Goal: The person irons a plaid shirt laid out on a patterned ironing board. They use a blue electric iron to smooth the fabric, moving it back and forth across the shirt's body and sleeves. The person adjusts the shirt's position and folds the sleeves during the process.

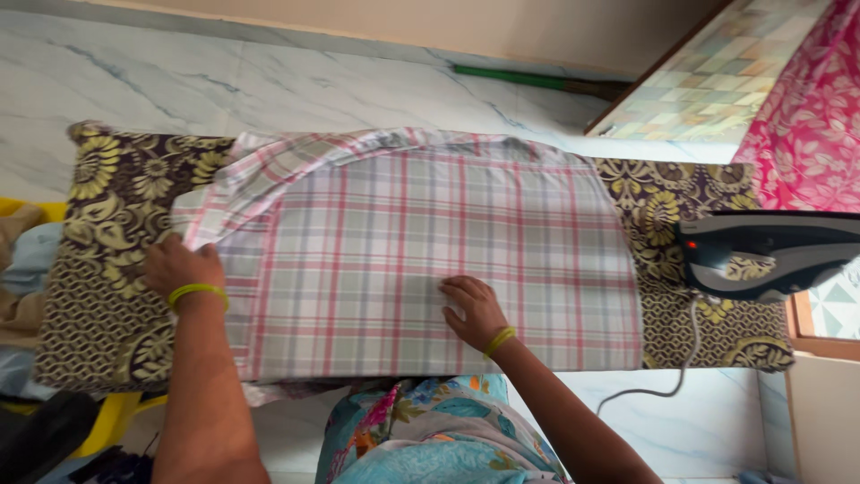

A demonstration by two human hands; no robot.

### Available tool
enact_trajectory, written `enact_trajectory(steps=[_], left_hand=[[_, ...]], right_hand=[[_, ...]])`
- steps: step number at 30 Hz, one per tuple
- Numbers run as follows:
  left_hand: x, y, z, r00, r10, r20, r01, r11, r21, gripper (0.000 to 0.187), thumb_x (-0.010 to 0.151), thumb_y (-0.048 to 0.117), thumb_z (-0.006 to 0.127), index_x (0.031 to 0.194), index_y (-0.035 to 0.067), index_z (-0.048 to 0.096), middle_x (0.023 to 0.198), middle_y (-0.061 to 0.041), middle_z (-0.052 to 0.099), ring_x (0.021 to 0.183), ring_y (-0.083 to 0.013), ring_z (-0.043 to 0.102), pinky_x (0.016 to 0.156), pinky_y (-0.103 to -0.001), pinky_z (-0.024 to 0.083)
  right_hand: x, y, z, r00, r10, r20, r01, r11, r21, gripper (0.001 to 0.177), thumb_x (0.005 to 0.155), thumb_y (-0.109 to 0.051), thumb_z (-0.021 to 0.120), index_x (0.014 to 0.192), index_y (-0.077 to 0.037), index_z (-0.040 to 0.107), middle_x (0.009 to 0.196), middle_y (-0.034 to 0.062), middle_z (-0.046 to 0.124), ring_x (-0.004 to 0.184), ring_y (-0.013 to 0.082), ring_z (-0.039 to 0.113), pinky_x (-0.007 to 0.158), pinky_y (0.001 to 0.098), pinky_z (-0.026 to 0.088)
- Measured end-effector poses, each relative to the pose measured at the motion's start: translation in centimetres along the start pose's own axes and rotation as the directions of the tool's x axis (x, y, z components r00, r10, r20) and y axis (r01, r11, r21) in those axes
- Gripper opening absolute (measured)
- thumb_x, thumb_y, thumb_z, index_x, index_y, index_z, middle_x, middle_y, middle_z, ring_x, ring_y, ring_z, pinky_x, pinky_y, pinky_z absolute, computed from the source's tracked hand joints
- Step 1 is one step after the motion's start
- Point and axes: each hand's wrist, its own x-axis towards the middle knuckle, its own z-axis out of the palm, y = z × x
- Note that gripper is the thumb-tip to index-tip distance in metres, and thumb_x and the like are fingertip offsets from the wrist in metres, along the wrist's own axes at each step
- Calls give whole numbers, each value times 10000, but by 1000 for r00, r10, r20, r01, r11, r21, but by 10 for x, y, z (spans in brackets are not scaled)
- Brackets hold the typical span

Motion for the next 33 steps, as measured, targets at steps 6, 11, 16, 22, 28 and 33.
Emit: enact_trajectory(steps=[6,11,16,22,28,33], left_hand=[[7,3,-16,990,111,82,-105,992,-71,321,829,253,852,1026,45,707,1041,-164,693,989,-379,671,832,-495,529],[-8,17,-57,964,231,130,-204,961,-188,284,883,216,790,1092,45,703,1012,-153,675,950,-364,660,800,-497,519],[-16,11,-71,944,330,11,-313,906,-284,303,861,161,767,1162,139,750,972,-126,641,910,-341,640,791,-487,508],[-9,-5,-71,939,341,55,-303,889,-343,230,902,159,750,1121,88,734,1027,-117,641,967,-324,638,854,-480,514],[16,20,-101,876,429,-220,-471,668,-576,506,788,170,774,1209,-76,639,1148,-215,627,1044,-401,605,873,-509,492],[27,47,-95,817,576,-11,-478,668,-570,171,877,126,757,1020,54,698,970,-117,719,921,-341,682,799,-461,538]], right_hand=[[85,-82,38,982,-116,148,114,993,21,376,899,-203,709,1269,-139,684,1364,64,633,1323,292,532,1119,492,374],[189,-143,68,967,-250,39,251,968,-23,448,902,-163,664,1348,-155,626,1417,67,616,1326,295,536,1093,496,399],[293,-190,110,963,-240,-119,218,960,-174,573,897,-16,562,1443,-186,582,1476,58,577,1345,288,531,1091,494,407],[332,-216,99,985,-132,114,169,886,-432,219,921,-240,633,1131,-216,690,1257,8,670,1362,267,471,1116,585,299],[291,-218,60,829,-537,154,556,765,-326,139,981,-191,627,1101,-201,697,1065,15,733,1069,233,682,1082,479,433],[268,-218,43,793,-586,169,608,739,-291,176,937,-203,647,1108,-213,689,960,9,736,873,253,701,855,400,550]])
